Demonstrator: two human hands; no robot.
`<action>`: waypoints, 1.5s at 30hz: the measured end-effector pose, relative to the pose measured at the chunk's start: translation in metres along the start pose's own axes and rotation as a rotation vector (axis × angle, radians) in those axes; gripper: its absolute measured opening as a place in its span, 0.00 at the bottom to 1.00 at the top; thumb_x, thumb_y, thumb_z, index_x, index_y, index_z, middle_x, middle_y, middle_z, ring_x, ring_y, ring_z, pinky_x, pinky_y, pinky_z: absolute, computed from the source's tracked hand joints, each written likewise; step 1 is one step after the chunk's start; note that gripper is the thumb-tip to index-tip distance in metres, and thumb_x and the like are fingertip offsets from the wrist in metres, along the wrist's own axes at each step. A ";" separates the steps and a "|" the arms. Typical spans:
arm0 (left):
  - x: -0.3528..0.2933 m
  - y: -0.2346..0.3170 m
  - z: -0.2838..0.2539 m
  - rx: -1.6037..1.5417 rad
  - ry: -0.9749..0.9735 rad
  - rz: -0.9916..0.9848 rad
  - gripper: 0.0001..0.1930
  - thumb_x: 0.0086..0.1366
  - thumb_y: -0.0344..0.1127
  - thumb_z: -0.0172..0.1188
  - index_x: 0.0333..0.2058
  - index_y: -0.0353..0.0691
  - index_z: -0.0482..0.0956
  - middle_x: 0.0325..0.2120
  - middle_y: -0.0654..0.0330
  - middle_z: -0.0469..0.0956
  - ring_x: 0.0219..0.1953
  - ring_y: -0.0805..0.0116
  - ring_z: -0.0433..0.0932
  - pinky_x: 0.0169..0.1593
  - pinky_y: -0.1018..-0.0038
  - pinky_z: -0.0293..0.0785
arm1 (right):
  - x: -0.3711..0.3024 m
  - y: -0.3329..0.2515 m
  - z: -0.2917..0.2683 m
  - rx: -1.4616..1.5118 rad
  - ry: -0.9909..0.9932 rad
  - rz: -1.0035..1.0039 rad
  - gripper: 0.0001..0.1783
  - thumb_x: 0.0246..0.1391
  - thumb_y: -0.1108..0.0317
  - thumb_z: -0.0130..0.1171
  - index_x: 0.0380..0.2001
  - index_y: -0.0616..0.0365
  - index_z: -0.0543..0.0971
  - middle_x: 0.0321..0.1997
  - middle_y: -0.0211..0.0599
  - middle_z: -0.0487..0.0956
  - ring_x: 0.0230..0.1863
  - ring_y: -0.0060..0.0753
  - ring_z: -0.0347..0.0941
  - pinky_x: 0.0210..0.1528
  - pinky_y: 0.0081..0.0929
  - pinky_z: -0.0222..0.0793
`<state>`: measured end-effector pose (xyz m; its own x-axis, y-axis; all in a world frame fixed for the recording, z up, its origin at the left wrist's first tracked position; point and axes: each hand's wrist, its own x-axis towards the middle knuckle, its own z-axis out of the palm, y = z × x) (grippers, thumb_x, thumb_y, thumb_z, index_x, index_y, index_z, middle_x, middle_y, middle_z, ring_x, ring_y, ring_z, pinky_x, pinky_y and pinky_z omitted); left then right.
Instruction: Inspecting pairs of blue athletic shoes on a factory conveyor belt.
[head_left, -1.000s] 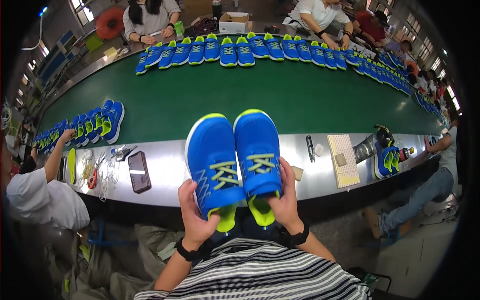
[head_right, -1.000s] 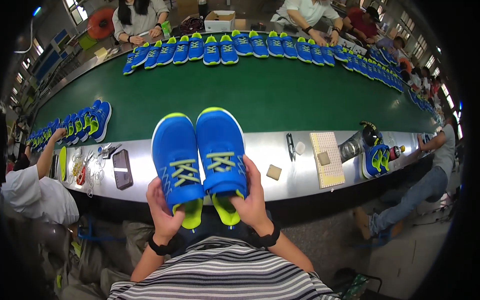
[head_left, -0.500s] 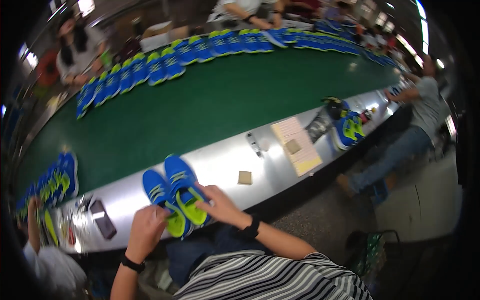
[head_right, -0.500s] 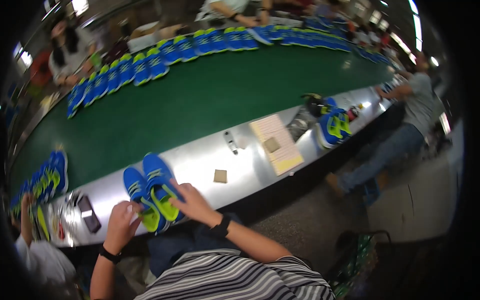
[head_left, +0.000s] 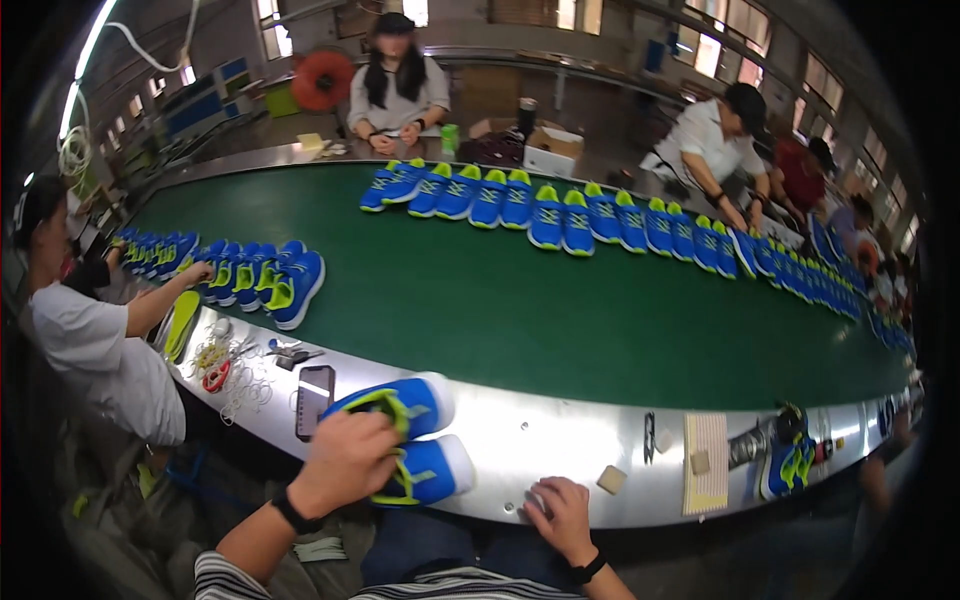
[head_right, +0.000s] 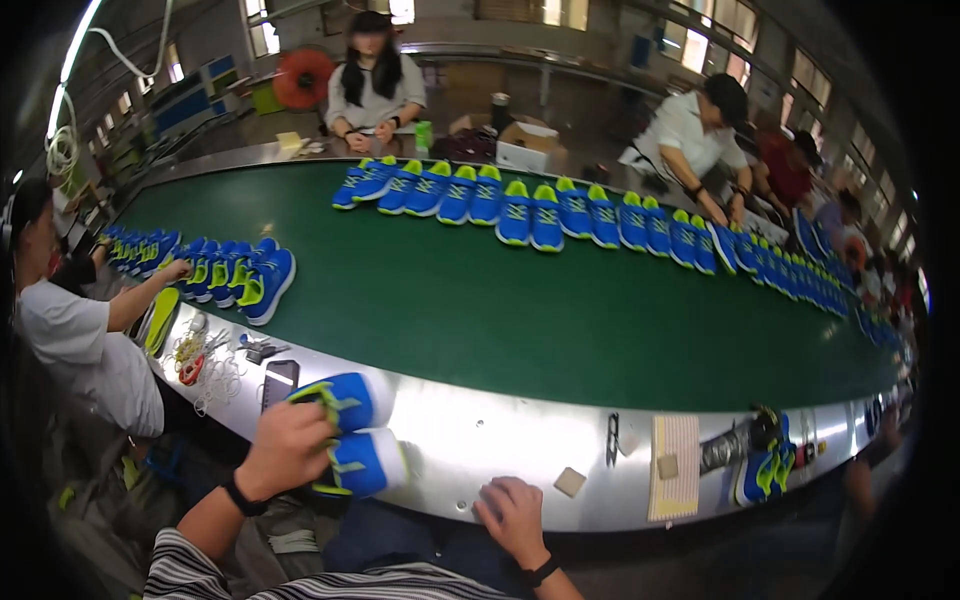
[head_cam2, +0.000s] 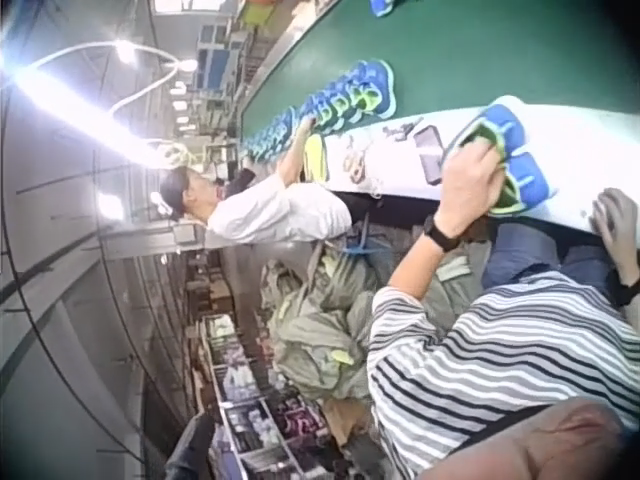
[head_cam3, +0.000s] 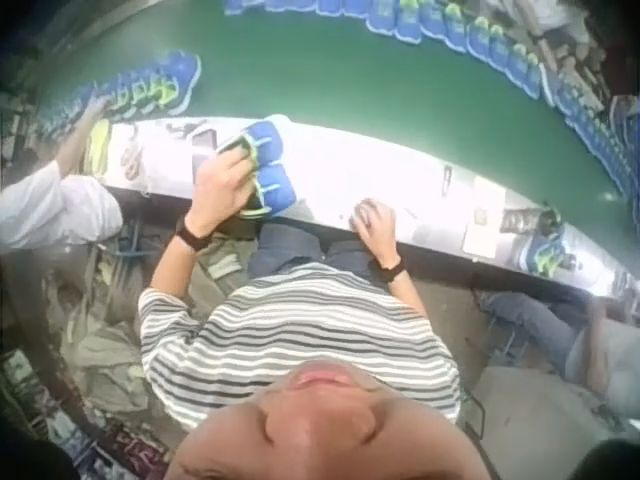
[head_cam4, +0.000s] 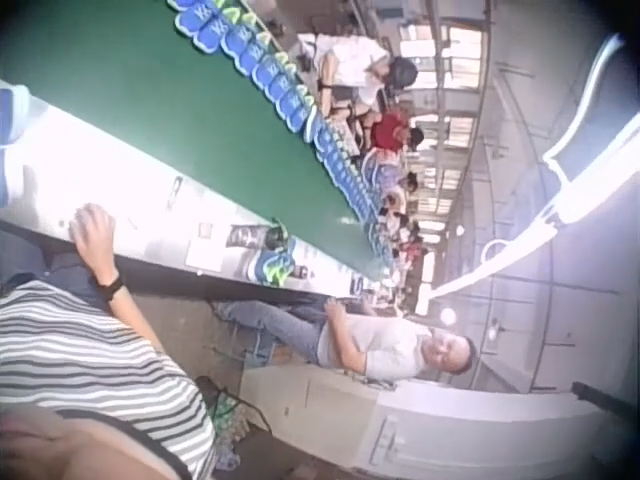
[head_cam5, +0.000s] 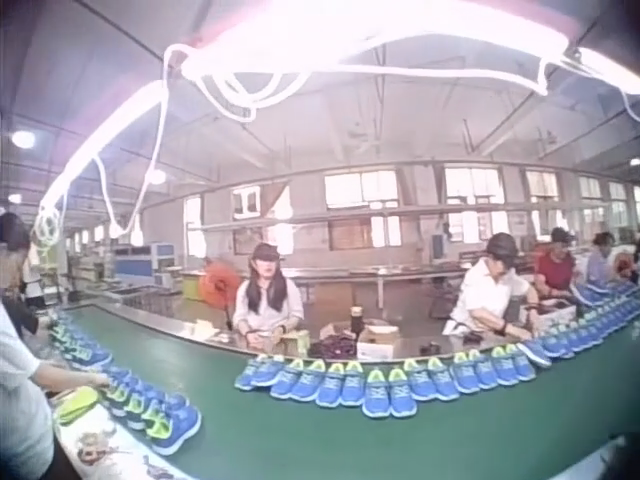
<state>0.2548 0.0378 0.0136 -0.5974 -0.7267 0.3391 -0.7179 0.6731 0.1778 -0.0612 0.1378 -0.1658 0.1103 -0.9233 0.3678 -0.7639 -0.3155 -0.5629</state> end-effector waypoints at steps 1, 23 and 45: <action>-0.007 -0.008 -0.012 -0.036 0.089 -0.132 0.11 0.43 0.32 0.64 0.29 0.40 0.78 0.26 0.58 0.73 0.29 0.57 0.75 0.32 0.66 0.69 | 0.002 -0.001 0.005 -0.033 -0.039 -0.052 0.16 0.46 0.61 0.67 0.38 0.53 0.79 0.45 0.36 0.75 0.49 0.39 0.71 0.50 0.39 0.60; 0.120 -0.410 -0.026 0.383 0.164 -0.617 0.18 0.53 0.47 0.64 0.36 0.41 0.79 0.39 0.51 0.80 0.43 0.51 0.78 0.46 0.59 0.75 | 0.022 -0.029 0.039 -0.100 -0.051 0.021 0.15 0.45 0.63 0.66 0.38 0.53 0.79 0.47 0.39 0.75 0.51 0.44 0.69 0.53 0.41 0.58; 0.041 -0.285 0.022 0.047 0.015 -0.582 0.19 0.48 0.44 0.66 0.35 0.37 0.84 0.29 0.47 0.82 0.34 0.51 0.82 0.41 0.62 0.77 | 0.046 -0.051 0.054 -0.120 -0.095 0.096 0.21 0.45 0.57 0.67 0.41 0.55 0.78 0.48 0.38 0.73 0.53 0.45 0.67 0.54 0.41 0.58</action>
<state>0.4274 -0.1869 -0.0436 -0.0947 -0.9728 0.2114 -0.9417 0.1564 0.2978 0.0172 0.0989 -0.1605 0.0885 -0.9662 0.2420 -0.8438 -0.2018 -0.4973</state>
